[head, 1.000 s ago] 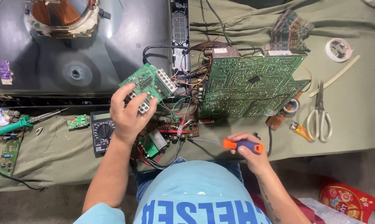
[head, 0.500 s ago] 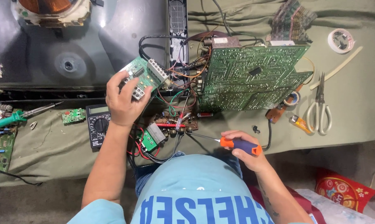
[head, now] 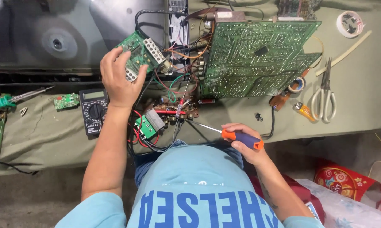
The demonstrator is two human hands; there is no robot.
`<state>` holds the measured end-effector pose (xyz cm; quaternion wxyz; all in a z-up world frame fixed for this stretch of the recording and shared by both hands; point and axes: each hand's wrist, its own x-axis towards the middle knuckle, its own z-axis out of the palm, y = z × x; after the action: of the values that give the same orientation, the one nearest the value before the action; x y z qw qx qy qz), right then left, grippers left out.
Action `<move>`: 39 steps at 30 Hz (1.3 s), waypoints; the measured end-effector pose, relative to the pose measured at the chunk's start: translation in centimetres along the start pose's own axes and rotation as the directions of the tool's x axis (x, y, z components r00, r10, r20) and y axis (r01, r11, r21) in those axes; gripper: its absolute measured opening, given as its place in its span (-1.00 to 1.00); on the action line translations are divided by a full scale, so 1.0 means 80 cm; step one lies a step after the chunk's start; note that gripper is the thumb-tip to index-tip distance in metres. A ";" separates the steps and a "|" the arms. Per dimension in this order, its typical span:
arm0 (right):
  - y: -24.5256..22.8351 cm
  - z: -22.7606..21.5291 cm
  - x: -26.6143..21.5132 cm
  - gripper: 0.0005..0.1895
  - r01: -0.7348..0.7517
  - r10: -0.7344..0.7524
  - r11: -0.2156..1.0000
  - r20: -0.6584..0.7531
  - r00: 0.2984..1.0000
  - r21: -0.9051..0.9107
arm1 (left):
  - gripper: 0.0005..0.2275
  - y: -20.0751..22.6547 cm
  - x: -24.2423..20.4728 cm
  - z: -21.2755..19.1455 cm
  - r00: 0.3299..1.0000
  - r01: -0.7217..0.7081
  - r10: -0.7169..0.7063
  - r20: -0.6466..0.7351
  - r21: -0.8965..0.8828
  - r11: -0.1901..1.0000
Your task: The person is working on the internal components of a CRT television, adjusting and inspecting circuit boards using a screwdriver.
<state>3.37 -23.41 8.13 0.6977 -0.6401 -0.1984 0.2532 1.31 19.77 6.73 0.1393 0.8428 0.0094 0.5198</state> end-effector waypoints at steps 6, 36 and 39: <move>-0.012 0.011 -0.018 -0.57 0.081 -0.058 0.968 0.101 0.993 -0.237 | -0.46 0.023 0.005 -0.014 0.966 0.243 -0.251 0.061 0.114 0.963; -0.006 0.057 -0.033 -0.63 0.543 -0.646 0.650 -0.009 0.764 -0.532 | -0.51 0.019 -0.044 -0.003 0.781 0.542 -0.618 -0.092 -0.391 0.743; -0.012 0.076 0.005 -0.62 0.605 -0.705 0.611 -0.003 0.710 -0.510 | -0.51 0.014 -0.056 0.016 0.776 0.552 -0.623 -0.099 -0.371 0.747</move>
<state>0.12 -18.43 9.67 0.5793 -0.6940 -0.4025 -0.1440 0.21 17.69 2.51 0.4297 0.7002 0.2060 0.5317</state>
